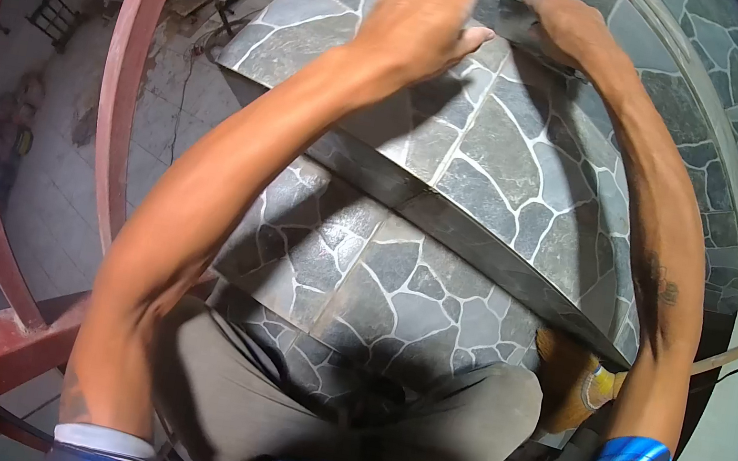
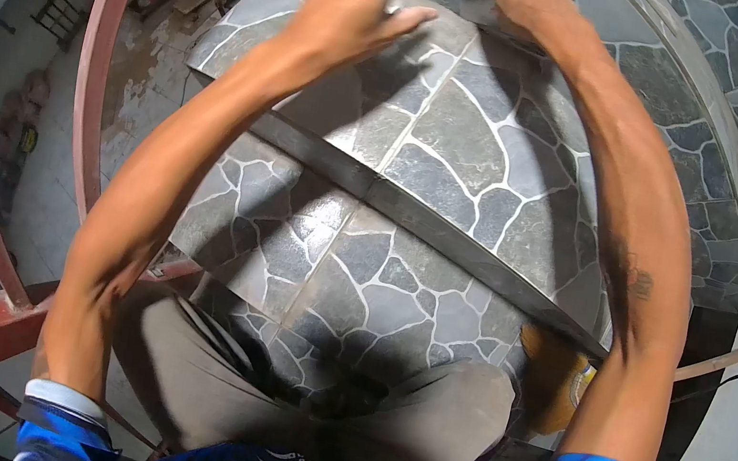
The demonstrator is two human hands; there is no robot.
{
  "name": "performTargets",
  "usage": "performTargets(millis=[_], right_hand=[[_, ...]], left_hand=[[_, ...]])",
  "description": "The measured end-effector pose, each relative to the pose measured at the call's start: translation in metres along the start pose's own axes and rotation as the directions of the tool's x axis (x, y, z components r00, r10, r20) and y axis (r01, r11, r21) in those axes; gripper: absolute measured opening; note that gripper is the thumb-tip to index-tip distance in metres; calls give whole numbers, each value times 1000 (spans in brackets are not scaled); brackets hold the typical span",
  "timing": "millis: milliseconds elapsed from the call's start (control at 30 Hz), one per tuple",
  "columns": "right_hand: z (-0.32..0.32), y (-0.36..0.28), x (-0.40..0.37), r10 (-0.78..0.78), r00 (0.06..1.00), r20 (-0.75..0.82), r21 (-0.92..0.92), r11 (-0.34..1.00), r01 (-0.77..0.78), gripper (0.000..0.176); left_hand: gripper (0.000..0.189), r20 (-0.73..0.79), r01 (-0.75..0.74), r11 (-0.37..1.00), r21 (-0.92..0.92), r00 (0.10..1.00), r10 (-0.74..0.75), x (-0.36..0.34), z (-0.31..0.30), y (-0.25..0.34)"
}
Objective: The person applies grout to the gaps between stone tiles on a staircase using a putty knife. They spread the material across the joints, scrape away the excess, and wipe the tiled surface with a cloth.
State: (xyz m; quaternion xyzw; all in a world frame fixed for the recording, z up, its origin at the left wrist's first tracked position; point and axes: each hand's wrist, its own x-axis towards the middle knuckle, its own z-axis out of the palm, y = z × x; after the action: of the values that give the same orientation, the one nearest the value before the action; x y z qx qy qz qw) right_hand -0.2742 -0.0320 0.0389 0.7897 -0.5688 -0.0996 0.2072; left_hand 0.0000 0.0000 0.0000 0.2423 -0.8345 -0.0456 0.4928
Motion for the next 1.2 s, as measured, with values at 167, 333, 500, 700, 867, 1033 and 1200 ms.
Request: performTargets(millis=[167, 333, 500, 700, 867, 1033, 1200], right_hand=[[-1, -15, -10, 56, 998, -19, 56, 997, -55, 42], [-4, -8, -12, 101, 995, -20, -78, 992, -102, 24], [-10, 40, -64, 172, 982, 71, 454, 871, -186, 37], [0, -3, -84, 316, 948, -26, 513, 818, -259, 35], [23, 6, -80, 276, 952, -134, 549, 820, -160, 22], [34, 11, -88, 245, 946, -213, 544, 834, -94, 20], [30, 4, -92, 281, 947, -154, 600, 789, -137, 21]], left_hand=[[35, 152, 11, 996, 87, 988, -24, 29, 86, -26], [27, 242, -128, 992, 21, 963, 119, 56, 97, -39], [17, 302, -250, 931, -264, 896, 326, 66, 94, -82], [21, 414, -259, 956, -136, 862, 292, 67, 83, -77], [23, 501, -281, 960, -8, 830, 247, 78, 78, -73], [26, 540, -283, 958, 45, 813, 215, 81, 90, -70], [23, 489, -348, 935, 77, 830, 268, 78, 109, -83]])
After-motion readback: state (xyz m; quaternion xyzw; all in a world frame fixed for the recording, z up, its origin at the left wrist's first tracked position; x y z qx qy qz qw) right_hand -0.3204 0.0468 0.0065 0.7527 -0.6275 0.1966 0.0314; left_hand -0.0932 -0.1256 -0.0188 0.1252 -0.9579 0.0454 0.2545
